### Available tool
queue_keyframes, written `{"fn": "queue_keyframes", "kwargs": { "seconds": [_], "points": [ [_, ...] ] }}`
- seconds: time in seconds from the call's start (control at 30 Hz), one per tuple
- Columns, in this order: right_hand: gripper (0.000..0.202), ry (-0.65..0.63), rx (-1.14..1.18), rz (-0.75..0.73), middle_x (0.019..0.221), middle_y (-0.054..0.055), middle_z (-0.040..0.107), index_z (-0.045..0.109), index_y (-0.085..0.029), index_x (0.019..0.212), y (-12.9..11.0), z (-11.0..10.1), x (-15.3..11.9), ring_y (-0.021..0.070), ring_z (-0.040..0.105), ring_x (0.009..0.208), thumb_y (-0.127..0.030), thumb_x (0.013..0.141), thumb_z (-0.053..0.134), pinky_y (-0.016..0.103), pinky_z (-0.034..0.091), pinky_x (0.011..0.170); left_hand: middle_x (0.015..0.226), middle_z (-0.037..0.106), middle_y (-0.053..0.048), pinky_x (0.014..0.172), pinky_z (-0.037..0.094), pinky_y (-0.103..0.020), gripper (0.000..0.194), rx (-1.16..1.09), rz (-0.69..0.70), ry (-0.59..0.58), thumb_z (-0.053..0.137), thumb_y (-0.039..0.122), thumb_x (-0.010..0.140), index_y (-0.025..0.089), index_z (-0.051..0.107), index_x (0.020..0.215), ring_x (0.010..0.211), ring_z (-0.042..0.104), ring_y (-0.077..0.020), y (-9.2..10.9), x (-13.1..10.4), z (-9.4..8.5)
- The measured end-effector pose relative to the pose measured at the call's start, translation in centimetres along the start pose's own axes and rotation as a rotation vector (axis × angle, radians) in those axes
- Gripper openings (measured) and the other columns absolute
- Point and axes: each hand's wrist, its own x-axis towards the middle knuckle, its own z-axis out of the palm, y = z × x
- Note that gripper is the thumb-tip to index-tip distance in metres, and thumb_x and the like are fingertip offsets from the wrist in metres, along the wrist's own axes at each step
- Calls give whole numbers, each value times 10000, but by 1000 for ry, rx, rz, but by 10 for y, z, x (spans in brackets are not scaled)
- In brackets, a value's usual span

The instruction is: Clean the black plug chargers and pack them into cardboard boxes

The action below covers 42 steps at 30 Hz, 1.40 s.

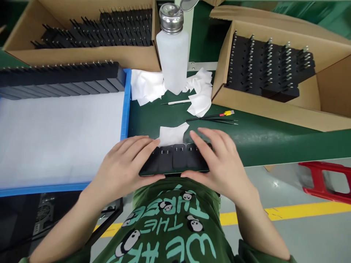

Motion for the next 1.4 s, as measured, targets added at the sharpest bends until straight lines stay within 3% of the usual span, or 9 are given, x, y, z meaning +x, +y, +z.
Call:
{"fn": "queue_keyframes", "kwargs": {
  "seconds": [0.13, 0.27, 0.33, 0.43, 0.5, 0.6, 0.7, 1.13, 1.4],
  "points": [
    [774, -105, -12, -74, 1241, 171, 651, 542, -125, 1379, 7, 10, 10, 320, 571, 1036, -685, 859, 661, 458, 470, 878, 987, 723, -154, 595, 496, -408, 582, 39, 36, -12, 664, 550, 900, 69, 617, 1223, 819, 681, -311, 6, 14, 11],
    [573, -5, 57, -106, 1066, 120, 726, 616, -163, 1228, 6, 18, 10, 254, 558, 864, -581, 852, 730, 401, 448, 792, 912, 722, -128, 577, 476, -383, 493, -61, -8, 2, 656, 555, 899, 124, 667, 1136, 743, 660, -281, 4, 13, 15],
    [592, 88, 215, -21, 1074, 106, 729, 626, -196, 1227, 7, 14, 7, 252, 589, 879, -540, 785, 818, 403, 460, 816, 942, 725, -103, 664, 513, -371, 494, -390, -237, 84, 776, 560, 794, 174, 693, 1091, 816, 671, -278, 3, 9, 9],
    [652, 356, 859, 377, 1104, 68, 701, 657, -284, 1176, 4, 5, 6, 270, 622, 969, -579, 648, 899, 426, 491, 866, 1005, 713, -60, 768, 540, -349, 626, -1198, -740, 384, 934, 550, 554, 225, 691, 1031, 914, 659, -258, 7, 8, -5],
    [584, 449, 1308, 579, 1053, 62, 669, 647, -311, 1138, -3, 0, 11, 259, 624, 892, -776, 784, 658, 436, 521, 768, 931, 683, -56, 682, 545, -341, 672, -1553, -879, 502, 778, 760, 640, 221, 654, 1022, 807, 643, -224, 14, 13, -13],
    [692, 321, 1789, 708, 874, 73, 584, 629, -271, 1037, -18, -4, 25, 202, 511, 656, -790, 916, 187, 379, 463, 573, 782, 602, -55, 554, 506, -317, 783, -1743, -890, 453, 340, 916, 800, 201, 608, 973, 639, 580, -178, 25, 26, -20],
    [636, 224, 2143, 910, 838, 79, 541, 619, -247, 959, -31, -9, 36, 183, 423, 631, -758, 878, 249, 363, 421, 563, 748, 562, -51, 538, 481, -291, 758, -1882, -889, 384, 370, 906, 777, 193, 587, 912, 609, 539, -154, 33, 38, -23],
    [635, 126, 2276, 898, 866, 40, 536, 577, -243, 962, -47, -21, 44, 157, 421, 674, -841, 820, 422, 323, 421, 613, 718, 554, -22, 512, 462, -263, 691, -2184, -898, 328, 577, 849, 668, 190, 590, 876, 576, 505, -129, 42, 53, -36],
    [703, 204, 2457, 933, 830, 13, 588, 613, -227, 953, -45, -30, 44, 136, 458, 659, -897, 767, 509, 298, 431, 611, 747, 617, -30, 537, 505, -262, 640, -2309, -801, 271, 640, 784, 714, 187, 654, 945, 599, 569, -139, 40, 61, -32]
  ]
}}
